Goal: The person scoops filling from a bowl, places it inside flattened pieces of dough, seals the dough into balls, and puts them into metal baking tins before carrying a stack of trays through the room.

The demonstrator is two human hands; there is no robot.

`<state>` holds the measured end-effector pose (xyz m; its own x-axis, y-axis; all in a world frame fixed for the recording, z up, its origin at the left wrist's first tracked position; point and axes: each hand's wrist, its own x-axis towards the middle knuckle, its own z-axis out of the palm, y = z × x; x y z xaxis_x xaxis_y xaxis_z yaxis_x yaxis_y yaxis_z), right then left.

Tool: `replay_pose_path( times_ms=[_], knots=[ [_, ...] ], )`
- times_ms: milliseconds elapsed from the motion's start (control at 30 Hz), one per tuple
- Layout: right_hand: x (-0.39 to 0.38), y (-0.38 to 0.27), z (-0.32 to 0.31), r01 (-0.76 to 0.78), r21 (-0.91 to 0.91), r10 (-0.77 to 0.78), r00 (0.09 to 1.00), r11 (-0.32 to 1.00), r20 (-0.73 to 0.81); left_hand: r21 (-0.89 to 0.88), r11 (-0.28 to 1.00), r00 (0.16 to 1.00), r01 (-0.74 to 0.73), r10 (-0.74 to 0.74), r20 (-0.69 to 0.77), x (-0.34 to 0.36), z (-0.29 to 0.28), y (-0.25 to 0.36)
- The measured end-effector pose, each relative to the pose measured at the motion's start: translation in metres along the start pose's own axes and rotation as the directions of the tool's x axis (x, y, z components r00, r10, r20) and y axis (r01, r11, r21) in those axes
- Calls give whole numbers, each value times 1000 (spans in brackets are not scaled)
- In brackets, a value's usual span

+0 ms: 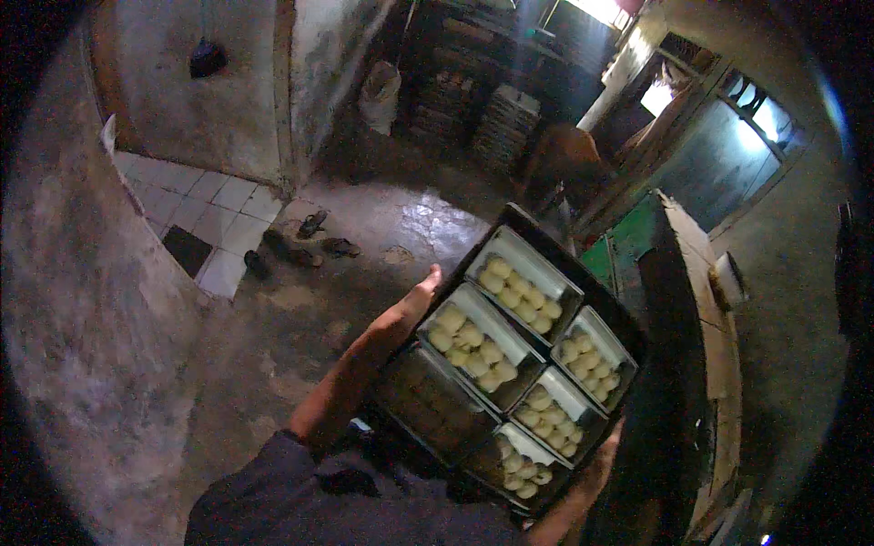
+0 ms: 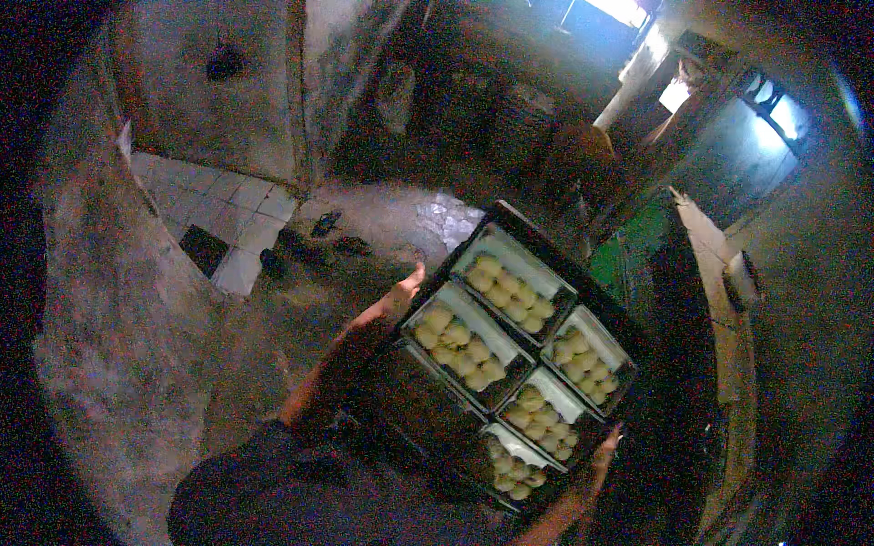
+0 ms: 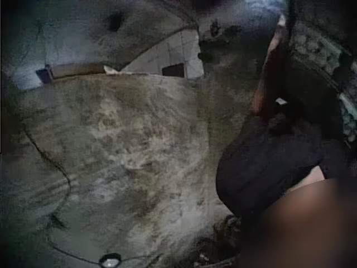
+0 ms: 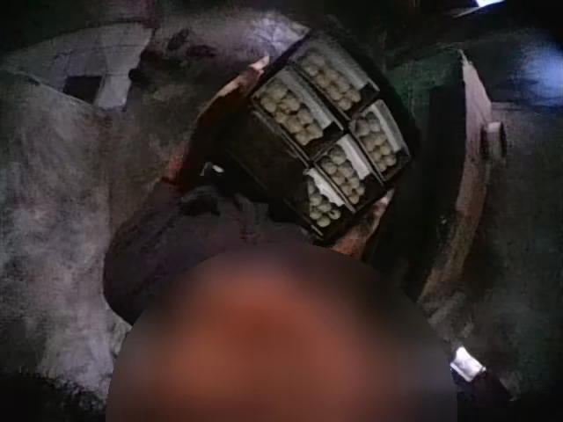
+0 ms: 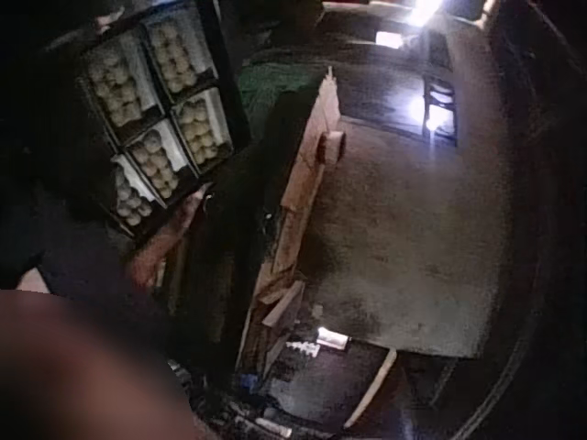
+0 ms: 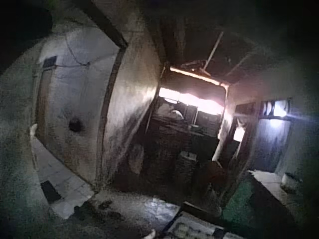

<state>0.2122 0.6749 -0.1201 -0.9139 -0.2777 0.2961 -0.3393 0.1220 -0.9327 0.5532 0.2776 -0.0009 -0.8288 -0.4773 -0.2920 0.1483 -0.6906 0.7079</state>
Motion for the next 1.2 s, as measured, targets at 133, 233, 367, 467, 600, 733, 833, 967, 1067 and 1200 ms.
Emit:
replay_pose_path(
  times_ms=[133, 233, 367, 467, 600, 733, 833, 967, 1067, 1200],
  knots=[
    [-4, 6, 2, 12, -37, -12, 1000, 999, -1, 10, 998, 998, 59, -59, -4, 7, -14, 4],
    [3, 17, -9, 69, -56, -70, 998, 996, -9, -112, 993, 981, -31, 52, 188, -28, 10, 11],
    [12, 46, -25, 158, -192, -166, 986, 969, -28, -59, 991, 966, -121, 131, 225, -5, -4, -2],
    [18, 48, -27, 164, -117, -161, 987, 980, 28, -234, 965, 950, -121, 180, 254, -37, 37, 20],
    [6, 4, 3, 94, 260, -170, 943, 961, 287, -16, 960, 942, -279, 277, 190, -10, -16, -11],
    [8, -88, 16, -178, -91, 182, 982, 980, 42, 28, 955, 955, -296, 295, 25, -75, 43, -2],
    [23, -78, 18, -470, 46, 442, 855, 881, 270, 82, 946, 942, -313, 321, -101, -106, 37, -9],
    [38, -122, 32, -539, 103, 409, 737, 836, 538, 135, 929, 904, -344, 366, -219, -106, 1, -48],
    [31, -141, 47, -573, 89, 395, 661, 815, 637, 388, 854, 883, -348, 438, -171, -106, -72, -69],
    [22, -174, 40, -618, 71, 399, 586, 783, 705, -40, 926, 821, -375, 312, -479, -144, -12, -80]
  ],
)
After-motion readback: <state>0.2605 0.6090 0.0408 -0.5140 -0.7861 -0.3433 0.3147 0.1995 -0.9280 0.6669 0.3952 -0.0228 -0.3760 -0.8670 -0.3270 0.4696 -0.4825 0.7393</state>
